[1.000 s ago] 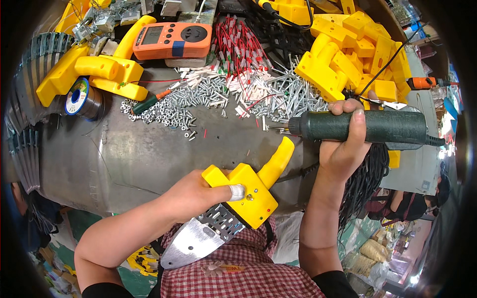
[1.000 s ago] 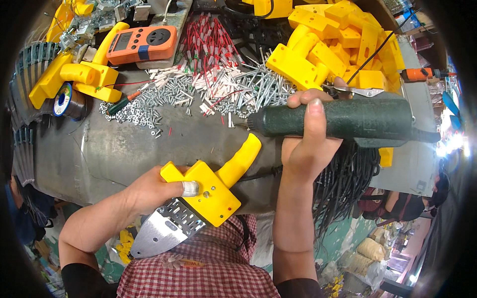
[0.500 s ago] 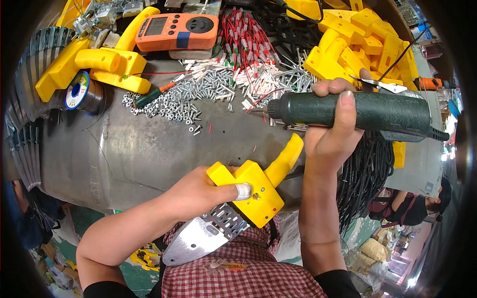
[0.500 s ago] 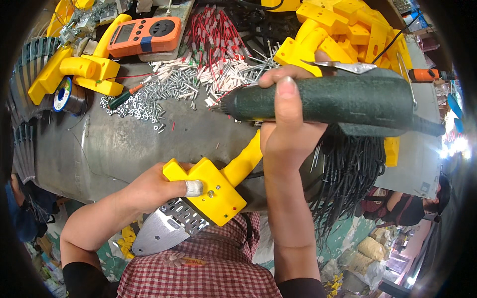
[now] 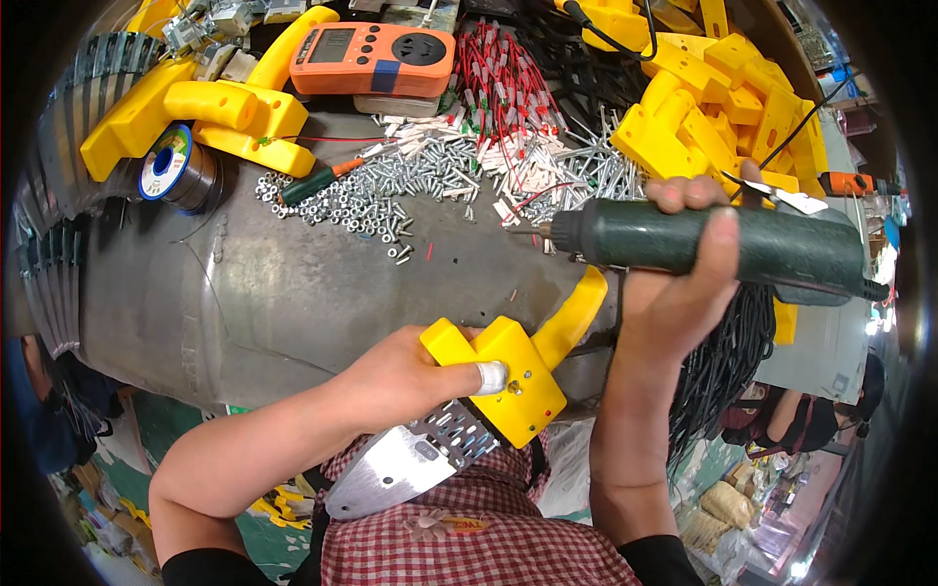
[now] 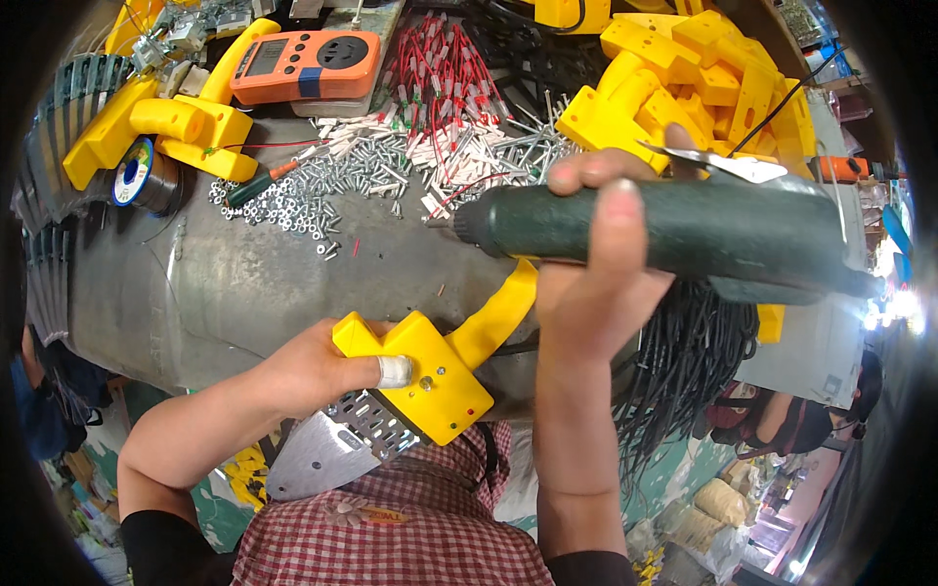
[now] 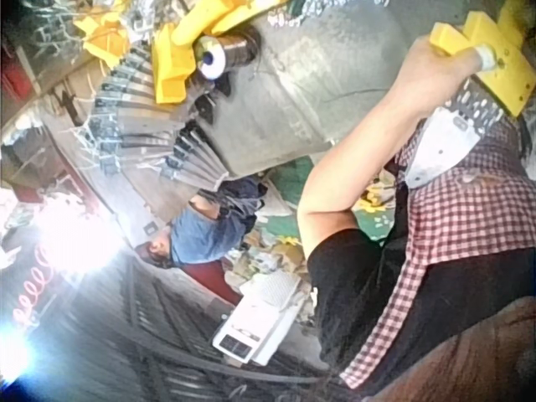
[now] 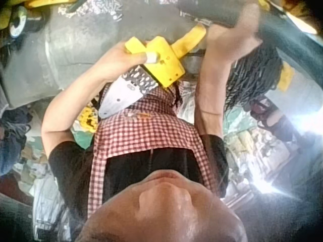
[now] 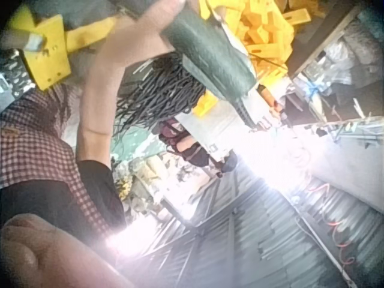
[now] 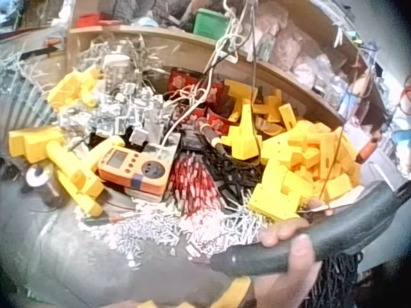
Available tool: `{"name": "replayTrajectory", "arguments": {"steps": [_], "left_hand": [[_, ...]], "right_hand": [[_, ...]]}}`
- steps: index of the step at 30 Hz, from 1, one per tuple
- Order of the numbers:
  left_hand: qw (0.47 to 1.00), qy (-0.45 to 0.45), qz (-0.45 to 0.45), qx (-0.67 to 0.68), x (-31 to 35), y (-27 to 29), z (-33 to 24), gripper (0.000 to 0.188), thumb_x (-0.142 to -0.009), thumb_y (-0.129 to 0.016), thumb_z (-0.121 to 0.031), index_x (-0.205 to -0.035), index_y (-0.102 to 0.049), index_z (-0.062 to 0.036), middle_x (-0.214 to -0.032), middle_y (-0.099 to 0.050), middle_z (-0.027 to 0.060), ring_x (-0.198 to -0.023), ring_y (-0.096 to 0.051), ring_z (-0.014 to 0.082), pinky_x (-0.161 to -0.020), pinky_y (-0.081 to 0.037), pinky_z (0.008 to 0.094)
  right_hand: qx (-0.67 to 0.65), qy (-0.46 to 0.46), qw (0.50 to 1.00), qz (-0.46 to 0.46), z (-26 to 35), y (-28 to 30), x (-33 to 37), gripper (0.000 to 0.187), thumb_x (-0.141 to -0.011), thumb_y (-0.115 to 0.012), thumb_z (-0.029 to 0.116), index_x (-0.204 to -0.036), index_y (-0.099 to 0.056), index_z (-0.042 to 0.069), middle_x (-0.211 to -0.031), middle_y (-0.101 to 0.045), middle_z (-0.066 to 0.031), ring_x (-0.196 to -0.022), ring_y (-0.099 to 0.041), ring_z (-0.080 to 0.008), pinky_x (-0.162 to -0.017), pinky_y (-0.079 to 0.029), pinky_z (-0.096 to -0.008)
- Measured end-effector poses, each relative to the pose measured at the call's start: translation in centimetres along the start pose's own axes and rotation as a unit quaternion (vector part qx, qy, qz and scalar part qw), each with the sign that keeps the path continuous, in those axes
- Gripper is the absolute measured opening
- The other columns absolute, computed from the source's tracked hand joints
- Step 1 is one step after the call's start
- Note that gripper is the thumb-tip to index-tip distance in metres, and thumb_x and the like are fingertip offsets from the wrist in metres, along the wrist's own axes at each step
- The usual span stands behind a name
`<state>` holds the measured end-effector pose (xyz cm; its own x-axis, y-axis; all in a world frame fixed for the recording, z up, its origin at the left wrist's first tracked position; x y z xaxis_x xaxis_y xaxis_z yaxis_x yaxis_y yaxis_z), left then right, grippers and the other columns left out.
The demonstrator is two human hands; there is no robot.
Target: Assembling a yellow handheld tool with electrical wiring and a metal plate using soldering and a screwdriver.
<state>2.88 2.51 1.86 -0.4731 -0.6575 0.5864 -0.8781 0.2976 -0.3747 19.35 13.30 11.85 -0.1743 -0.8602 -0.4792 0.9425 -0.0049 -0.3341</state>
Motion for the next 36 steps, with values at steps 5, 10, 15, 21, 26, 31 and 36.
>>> {"name": "replayTrajectory", "arguments": {"steps": [5,10,15,21,26,31,36], "left_hand": [[0.999,-0.011,-0.014,0.043,-0.4,0.2,0.5,0.050,-0.079,-0.071,-0.027,-0.117,-0.057,0.0021,-0.103,-0.065,0.0087,-0.095,-0.059,0.0149,-0.087,-0.044,0.0287],[0.992,-0.036,0.014,0.118,-1.1,0.3,1.6,0.047,-0.080,-0.069,-0.024,-0.118,-0.056,0.0024,-0.105,-0.065,0.0108,-0.095,-0.061,0.0179,-0.086,-0.047,0.0316],[0.994,-0.027,0.001,0.107,-0.9,0.3,1.5,0.049,-0.080,-0.069,-0.025,-0.118,-0.056,0.0025,-0.107,-0.065,0.0115,-0.095,-0.062,0.0190,-0.085,-0.048,0.0325],[0.994,-0.033,-0.005,0.104,-0.8,0.1,1.3,0.051,-0.079,-0.070,-0.026,-0.118,-0.056,0.0021,-0.106,-0.065,0.0110,-0.095,-0.062,0.0197,-0.086,-0.048,0.0319],[0.993,-0.022,-0.008,0.113,-0.4,0.0,1.1,0.051,-0.077,-0.073,-0.025,-0.119,-0.056,0.0010,-0.107,-0.064,0.0101,-0.098,-0.061,0.0179,-0.088,-0.046,0.0317],[0.991,-0.065,0.047,0.106,0.3,-1.4,0.0,0.051,-0.074,-0.076,-0.021,-0.117,-0.058,-0.0003,-0.107,-0.065,0.0075,-0.099,-0.060,0.0164,-0.089,-0.046,0.0308],[0.996,-0.046,0.015,0.075,0.4,-1.0,0.6,0.046,-0.073,-0.075,-0.017,-0.114,-0.059,-0.0009,-0.104,-0.065,0.0061,-0.096,-0.060,0.0149,-0.087,-0.046,0.0291]], "right_hand": [[-0.175,-0.096,0.978,0.060,2.9,0.6,-0.1,0.047,-0.090,-0.055,0.024,-0.128,-0.035,0.007,-0.088,-0.043,-0.0035,-0.082,-0.045,-0.0144,-0.085,-0.039,-0.0345],[-0.190,-0.240,0.948,0.088,3.4,1.3,1.8,0.053,-0.090,-0.056,0.023,-0.133,-0.031,0.004,-0.088,-0.045,-0.0032,-0.079,-0.046,-0.0124,-0.080,-0.039,-0.0324],[-0.191,-0.259,0.945,0.064,2.0,2.2,2.7,0.053,-0.090,-0.053,0.027,-0.133,-0.033,0.003,-0.090,-0.053,-0.0059,-0.081,-0.053,-0.0158,-0.081,-0.044,-0.0360],[-0.192,-0.285,0.938,0.052,1.4,2.1,2.9,0.049,-0.090,-0.053,0.023,-0.132,-0.034,0.005,-0.089,-0.052,-0.0063,-0.081,-0.052,-0.0166,-0.081,-0.044,-0.0365],[-0.139,-0.300,0.943,0.034,1.1,2.0,3.0,0.050,-0.089,-0.056,0.025,-0.129,-0.035,0.004,-0.088,-0.048,-0.0032,-0.081,-0.050,-0.0128,-0.081,-0.043,-0.0320],[-0.178,-0.294,0.939,0.033,1.9,2.0,3.2,0.050,-0.090,-0.053,0.023,-0.133,-0.035,0.005,-0.088,-0.052,-0.0064,-0.080,-0.051,-0.0164,-0.082,-0.043,-0.0359],[-0.168,-0.241,0.954,0.054,3.2,1.5,3.7,0.058,-0.090,-0.054,0.025,-0.137,-0.028,0.005,-0.088,-0.052,-0.0057,-0.078,-0.049,-0.0160,-0.079,-0.041,-0.0345]]}}
Point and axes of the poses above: each hand's wrist, its own x-axis away from the middle knuckle, its own y-axis out of the back of the hand, z = x × y, the point moved 5 cm from there along -x, towards the middle knuckle
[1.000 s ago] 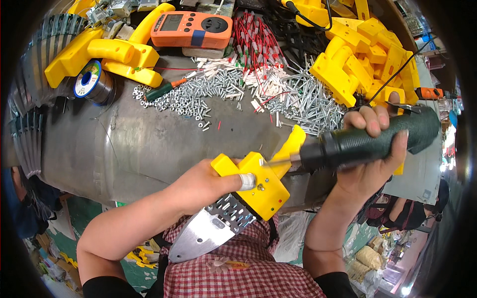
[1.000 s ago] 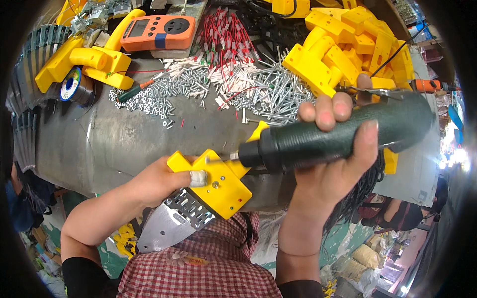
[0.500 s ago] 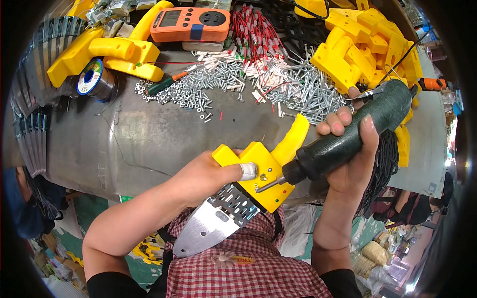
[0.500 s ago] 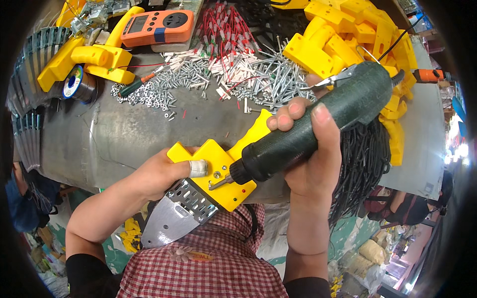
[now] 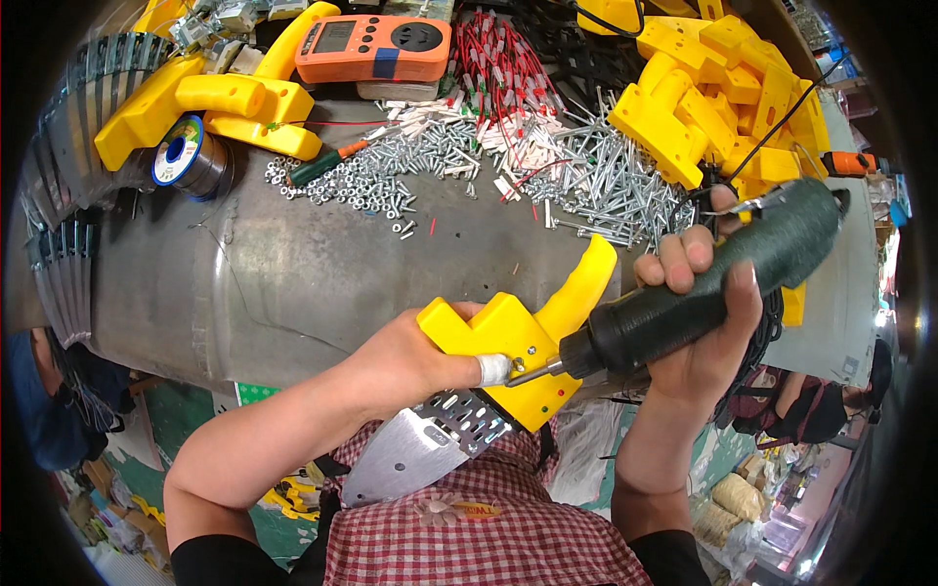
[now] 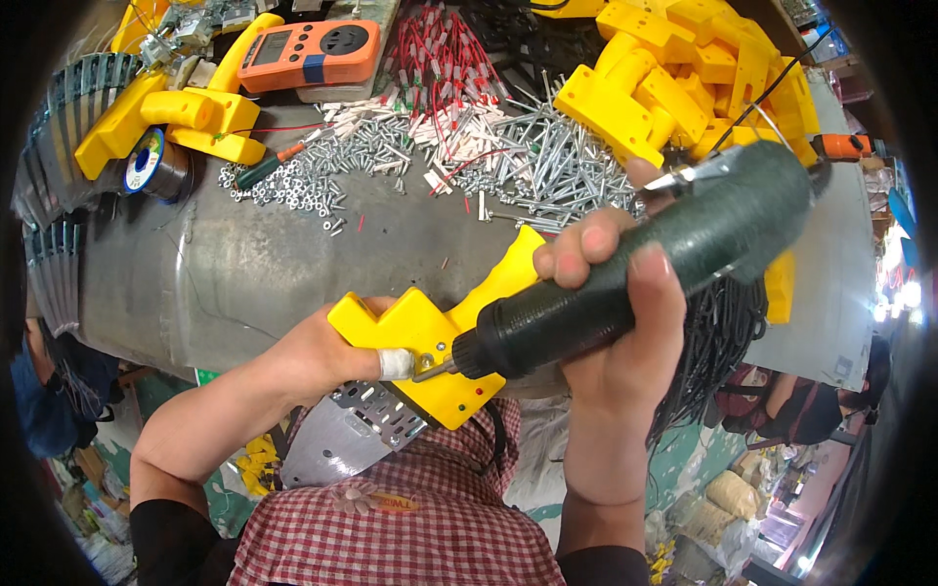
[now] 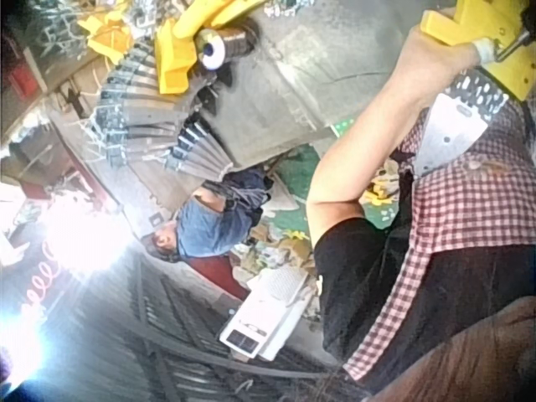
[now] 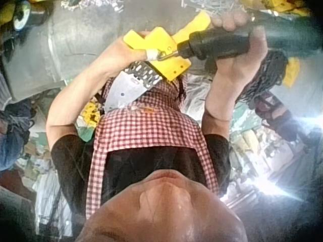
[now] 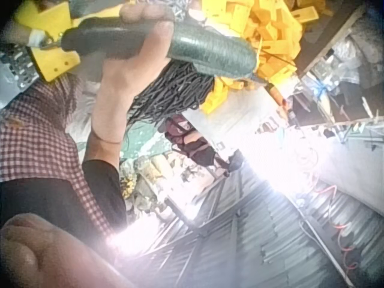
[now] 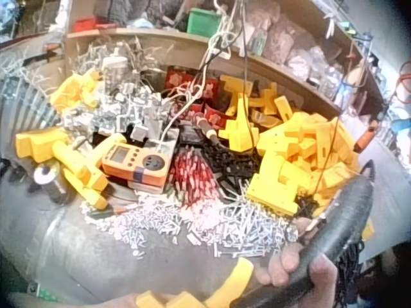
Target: Assembling a yellow handheld tool with electrical wiring and a metal plate using soldering and a screwdriver.
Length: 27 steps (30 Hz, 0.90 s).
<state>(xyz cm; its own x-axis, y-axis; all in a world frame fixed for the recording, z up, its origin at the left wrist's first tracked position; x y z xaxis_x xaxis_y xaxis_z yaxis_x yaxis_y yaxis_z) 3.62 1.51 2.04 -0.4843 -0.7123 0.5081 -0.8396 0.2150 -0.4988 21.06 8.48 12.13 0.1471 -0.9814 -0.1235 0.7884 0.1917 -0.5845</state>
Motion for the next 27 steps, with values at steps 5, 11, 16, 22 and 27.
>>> {"name": "replayTrajectory", "arguments": {"steps": [5,11,16,22,27], "left_hand": [[1.000,-0.001,-0.007,-0.007,-0.3,0.2,0.3,0.045,-0.073,-0.075,-0.015,-0.113,-0.060,-0.0016,-0.103,-0.066,0.0053,-0.094,-0.061,0.0139,-0.086,-0.046,0.0283],[1.000,-0.008,0.007,-0.003,-0.3,0.2,0.5,0.050,-0.077,-0.073,-0.013,-0.120,-0.054,0.0004,-0.107,-0.064,0.0070,-0.098,-0.059,0.0131,-0.087,-0.046,0.0276],[1.000,-0.003,-0.005,-0.014,-0.4,0.4,0.5,0.050,-0.077,-0.074,-0.014,-0.120,-0.054,0.0007,-0.107,-0.064,0.0067,-0.097,-0.059,0.0133,-0.087,-0.046,0.0277],[1.000,0.001,-0.010,-0.022,-0.4,0.3,0.3,0.051,-0.076,-0.074,-0.015,-0.119,-0.053,0.0020,-0.106,-0.064,0.0082,-0.096,-0.059,0.0134,-0.087,-0.045,0.0275],[0.999,-0.003,-0.032,-0.011,-0.7,0.8,1.1,0.048,-0.078,-0.072,-0.019,-0.116,-0.054,0.0030,-0.102,-0.064,0.0082,-0.092,-0.059,0.0128,-0.082,-0.046,0.0274]], "right_hand": [[0.041,0.040,0.998,0.010,1.2,-1.0,1.1,0.067,-0.088,-0.056,0.030,-0.141,-0.022,0.006,-0.087,-0.050,-0.0040,-0.075,-0.048,-0.0149,-0.076,-0.040,-0.0345],[0.061,0.068,0.995,0.028,1.5,-1.3,1.6,0.069,-0.088,-0.057,0.033,-0.142,-0.020,0.008,-0.088,-0.050,-0.0037,-0.074,-0.049,-0.0145,-0.075,-0.039,-0.0350],[0.081,0.072,0.994,0.020,1.4,-1.1,1.7,0.070,-0.088,-0.058,0.034,-0.141,-0.021,0.008,-0.088,-0.050,-0.0036,-0.073,-0.048,-0.0146,-0.075,-0.039,-0.0350],[0.073,0.094,0.993,-0.004,1.7,-1.2,1.9,0.073,-0.087,-0.060,0.035,-0.142,-0.021,0.008,-0.088,-0.050,-0.0029,-0.072,-0.047,-0.0140,-0.072,-0.039,-0.0339],[0.112,0.109,0.988,0.012,2.1,-1.8,2.3,0.079,-0.084,-0.064,0.040,-0.143,-0.021,0.008,-0.086,-0.049,-0.0011,-0.069,-0.047,-0.0128,-0.069,-0.038,-0.0330]]}}
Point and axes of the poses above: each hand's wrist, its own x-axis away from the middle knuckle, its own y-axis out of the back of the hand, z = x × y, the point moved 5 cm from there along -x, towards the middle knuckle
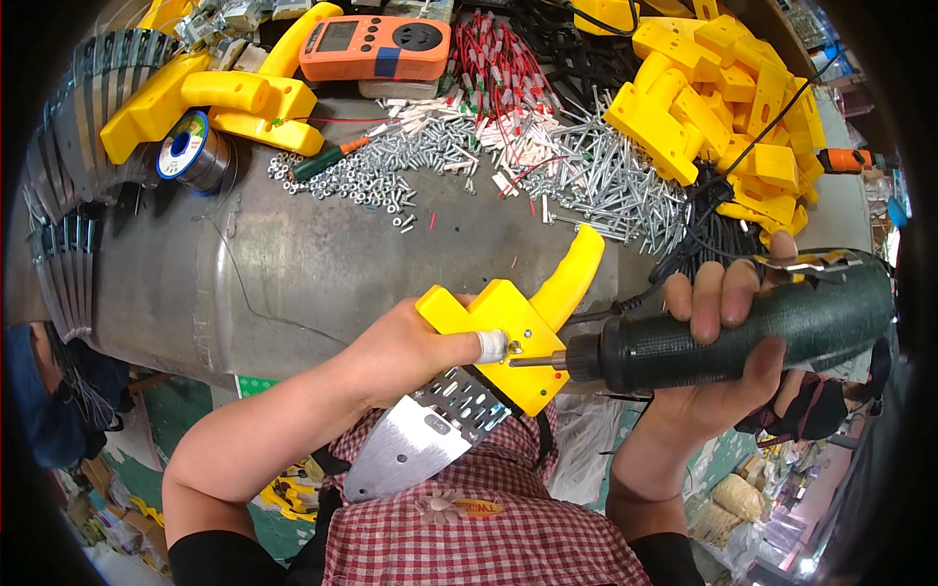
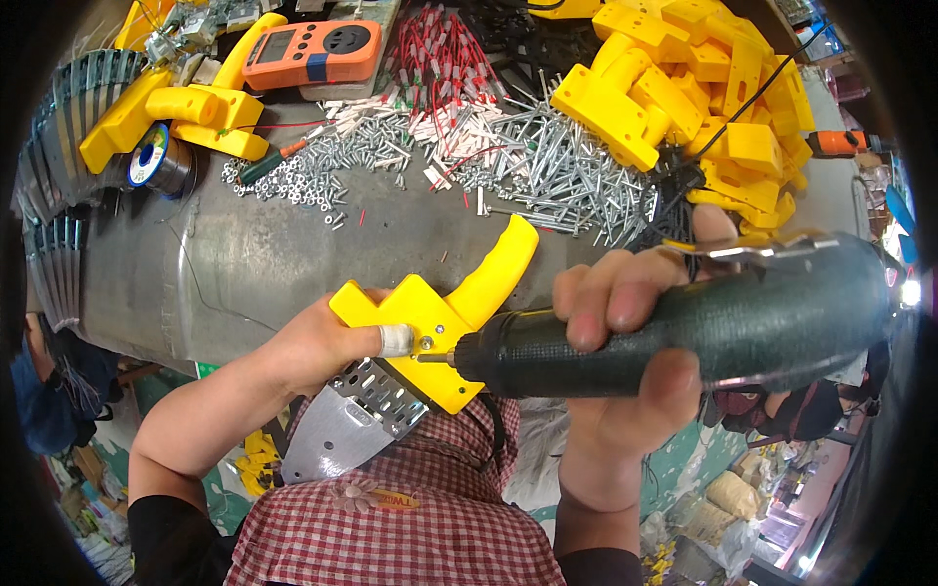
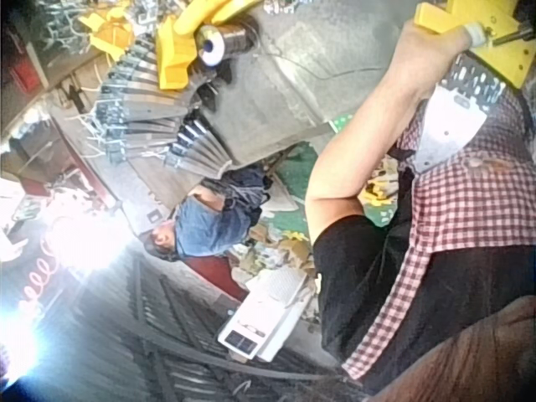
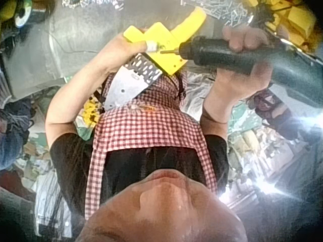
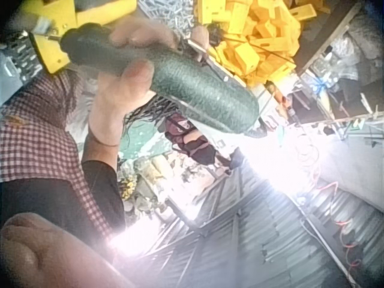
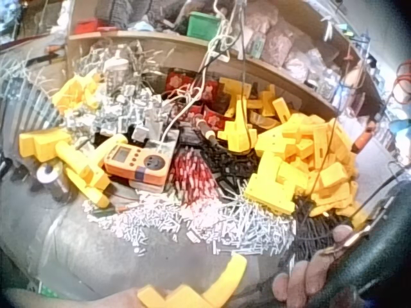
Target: Assembling a yellow handheld tool with electrical wiring and a metal plate using soldering and a screwdriver.
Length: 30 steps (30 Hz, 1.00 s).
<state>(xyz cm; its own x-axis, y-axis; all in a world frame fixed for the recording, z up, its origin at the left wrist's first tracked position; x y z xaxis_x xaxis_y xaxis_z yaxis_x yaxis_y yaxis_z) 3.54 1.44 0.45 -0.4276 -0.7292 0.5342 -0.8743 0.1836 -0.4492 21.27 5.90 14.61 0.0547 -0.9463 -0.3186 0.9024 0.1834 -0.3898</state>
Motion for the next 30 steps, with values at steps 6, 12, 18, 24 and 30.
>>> {"name": "replayTrajectory", "arguments": {"steps": [6,12,18,24,30], "left_hand": [[1.000,0.010,-0.025,-0.014,0.1,0.1,-0.1,0.046,-0.078,-0.072,-0.021,-0.113,-0.056,0.0036,-0.096,-0.064,0.0075,-0.086,-0.059,0.0126,-0.079,-0.047,0.0277],[1.000,-0.009,-0.017,0.001,-0.1,0.1,0.2,0.043,-0.078,-0.072,-0.021,-0.110,-0.057,0.0033,-0.095,-0.065,0.0074,-0.085,-0.059,0.0125,-0.078,-0.047,0.0277],[1.000,-0.001,-0.015,0.017,0.2,-0.2,-0.3,0.042,-0.078,-0.072,-0.020,-0.109,-0.057,0.0032,-0.096,-0.065,0.0080,-0.085,-0.060,0.0134,-0.078,-0.048,0.0280],[1.000,0.000,-0.025,0.010,0.2,0.0,-0.2,0.041,-0.078,-0.071,-0.020,-0.107,-0.057,0.0037,-0.094,-0.065,0.0083,-0.083,-0.060,0.0133,-0.077,-0.048,0.0283],[1.000,0.000,-0.027,0.003,0.0,0.1,0.1,0.039,-0.078,-0.070,-0.020,-0.106,-0.058,0.0037,-0.093,-0.065,0.0077,-0.082,-0.060,0.0130,-0.076,-0.049,0.0287]], "right_hand": [[0.030,0.041,0.999,0.010,0.7,-1.0,0.3,0.085,-0.079,-0.069,0.043,-0.141,-0.023,0.009,-0.084,-0.051,0.0008,-0.066,-0.049,-0.0123,-0.066,-0.039,-0.0317],[0.006,0.032,0.999,0.041,0.0,-1.4,0.3,0.073,-0.083,-0.066,0.032,-0.139,-0.028,0.004,-0.083,-0.046,-0.0010,-0.071,-0.045,-0.0111,-0.069,-0.036,-0.0299],[0.003,0.035,0.999,0.034,0.2,-1.2,0.4,0.072,-0.084,-0.066,0.029,-0.139,-0.027,0.003,-0.084,-0.047,-0.0015,-0.071,-0.045,-0.0110,-0.069,-0.036,-0.0302],[0.018,0.061,0.997,0.041,0.5,-2.0,0.7,0.073,-0.082,-0.067,0.028,-0.138,-0.028,0.003,-0.083,-0.047,-0.0012,-0.070,-0.046,-0.0109,-0.069,-0.036,-0.0300],[0.011,0.063,0.997,0.033,0.6,-2.2,0.6,0.072,-0.081,-0.068,0.030,-0.137,-0.031,0.003,-0.082,-0.047,-0.0013,-0.071,-0.046,-0.0110,-0.069,-0.036,-0.0297]]}}
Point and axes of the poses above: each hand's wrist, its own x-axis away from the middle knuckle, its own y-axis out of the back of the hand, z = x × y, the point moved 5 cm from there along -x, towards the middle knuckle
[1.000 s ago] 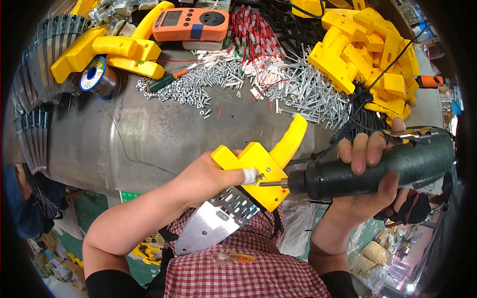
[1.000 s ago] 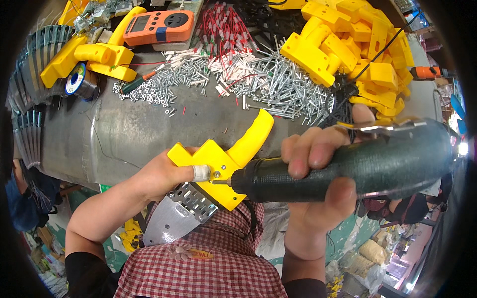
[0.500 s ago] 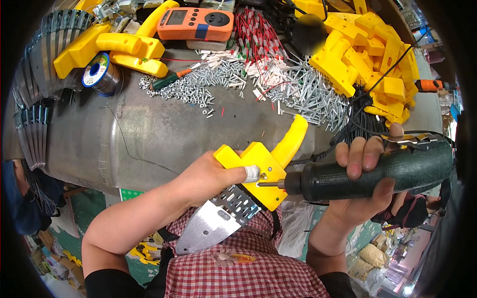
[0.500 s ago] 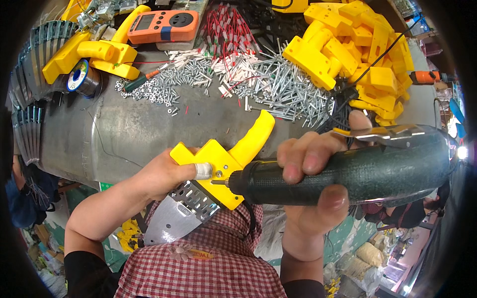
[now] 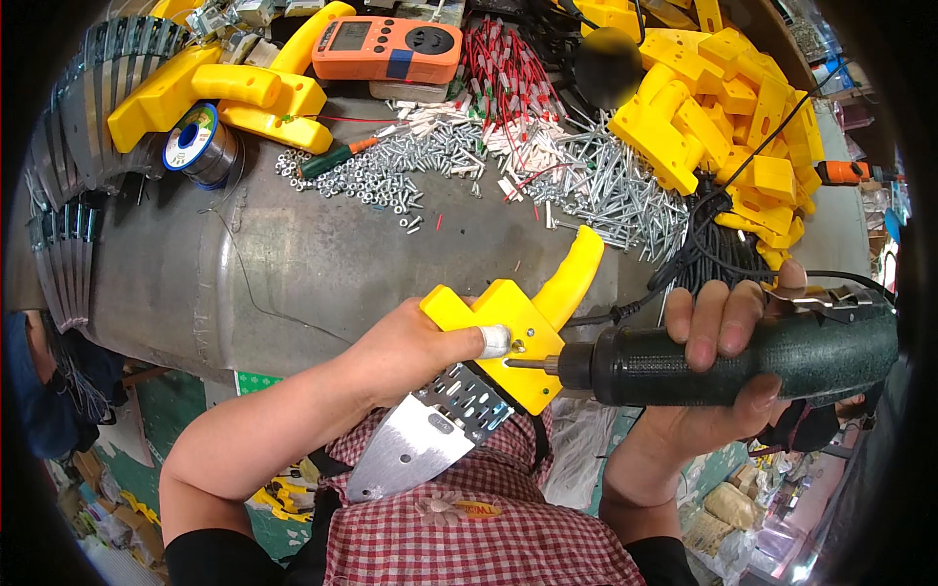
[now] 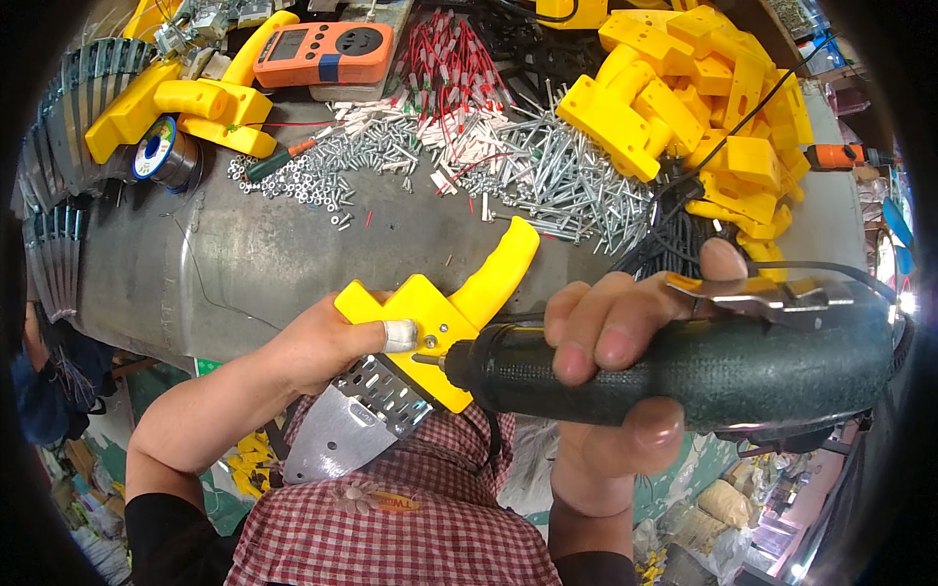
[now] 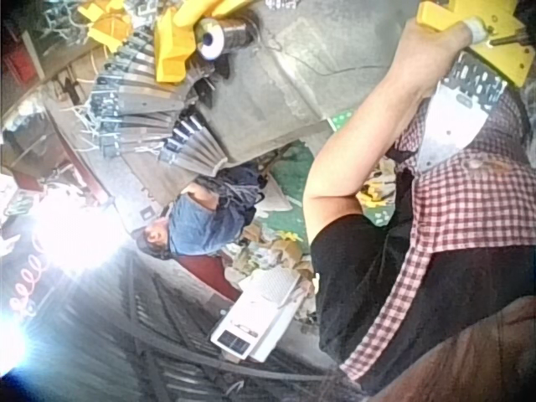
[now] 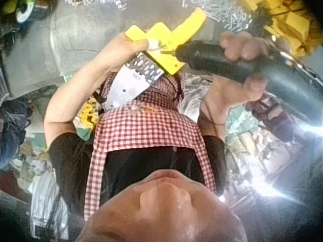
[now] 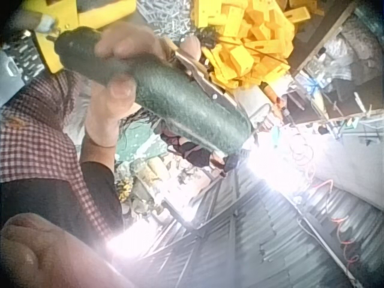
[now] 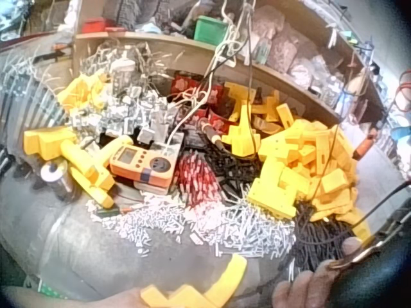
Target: Assembling a yellow handheld tool with electrical wiring and a metal plate using soldering and a screwdriver.
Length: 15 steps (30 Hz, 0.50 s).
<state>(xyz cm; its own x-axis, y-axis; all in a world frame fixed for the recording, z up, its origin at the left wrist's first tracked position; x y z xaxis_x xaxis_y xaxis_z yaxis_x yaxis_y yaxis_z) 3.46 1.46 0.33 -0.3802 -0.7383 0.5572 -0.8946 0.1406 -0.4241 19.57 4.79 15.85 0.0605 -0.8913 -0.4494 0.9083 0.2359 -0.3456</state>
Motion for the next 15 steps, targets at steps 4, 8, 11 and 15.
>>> {"name": "replayTrajectory", "arguments": {"steps": [4,8,11,15], "left_hand": [[1.000,0.000,0.008,0.011,0.3,-0.3,-0.6,0.038,-0.078,-0.070,-0.021,-0.104,-0.059,0.0035,-0.093,-0.065,0.0074,-0.082,-0.060,0.0130,-0.075,-0.049,0.0286],[0.998,-0.012,0.027,0.055,0.5,-0.7,-1.1,0.038,-0.079,-0.070,-0.021,-0.106,-0.060,0.0031,-0.095,-0.066,0.0078,-0.083,-0.061,0.0135,-0.076,-0.049,0.0289],[0.999,-0.007,0.023,0.048,0.4,-0.4,-0.8,0.038,-0.079,-0.070,-0.021,-0.107,-0.060,0.0030,-0.096,-0.066,0.0082,-0.084,-0.061,0.0140,-0.077,-0.049,0.0293],[0.998,-0.004,0.031,0.051,0.3,-0.4,-0.7,0.037,-0.080,-0.070,-0.020,-0.108,-0.060,0.0029,-0.096,-0.066,0.0088,-0.085,-0.061,0.0146,-0.077,-0.049,0.0299]], "right_hand": [[0.002,-0.007,1.000,0.003,-0.3,0.3,-0.1,0.071,-0.082,-0.068,0.030,-0.136,-0.032,0.003,-0.082,-0.046,-0.0011,-0.071,-0.046,-0.0110,-0.069,-0.036,-0.0294],[0.002,-0.015,1.000,-0.004,-0.5,0.7,0.0,0.070,-0.083,-0.067,0.030,-0.136,-0.030,0.004,-0.082,-0.045,-0.0009,-0.071,-0.046,-0.0107,-0.069,-0.036,-0.0293],[-0.004,-0.017,1.000,0.002,-0.4,0.8,-0.1,0.070,-0.083,-0.067,0.030,-0.136,-0.029,0.005,-0.083,-0.045,-0.0009,-0.071,-0.046,-0.0105,-0.069,-0.036,-0.0294],[0.010,0.001,1.000,0.003,-0.1,0.7,0.0,0.071,-0.083,-0.066,0.031,-0.137,-0.028,0.004,-0.083,-0.046,-0.0009,-0.071,-0.046,-0.0104,-0.069,-0.037,-0.0297]]}}
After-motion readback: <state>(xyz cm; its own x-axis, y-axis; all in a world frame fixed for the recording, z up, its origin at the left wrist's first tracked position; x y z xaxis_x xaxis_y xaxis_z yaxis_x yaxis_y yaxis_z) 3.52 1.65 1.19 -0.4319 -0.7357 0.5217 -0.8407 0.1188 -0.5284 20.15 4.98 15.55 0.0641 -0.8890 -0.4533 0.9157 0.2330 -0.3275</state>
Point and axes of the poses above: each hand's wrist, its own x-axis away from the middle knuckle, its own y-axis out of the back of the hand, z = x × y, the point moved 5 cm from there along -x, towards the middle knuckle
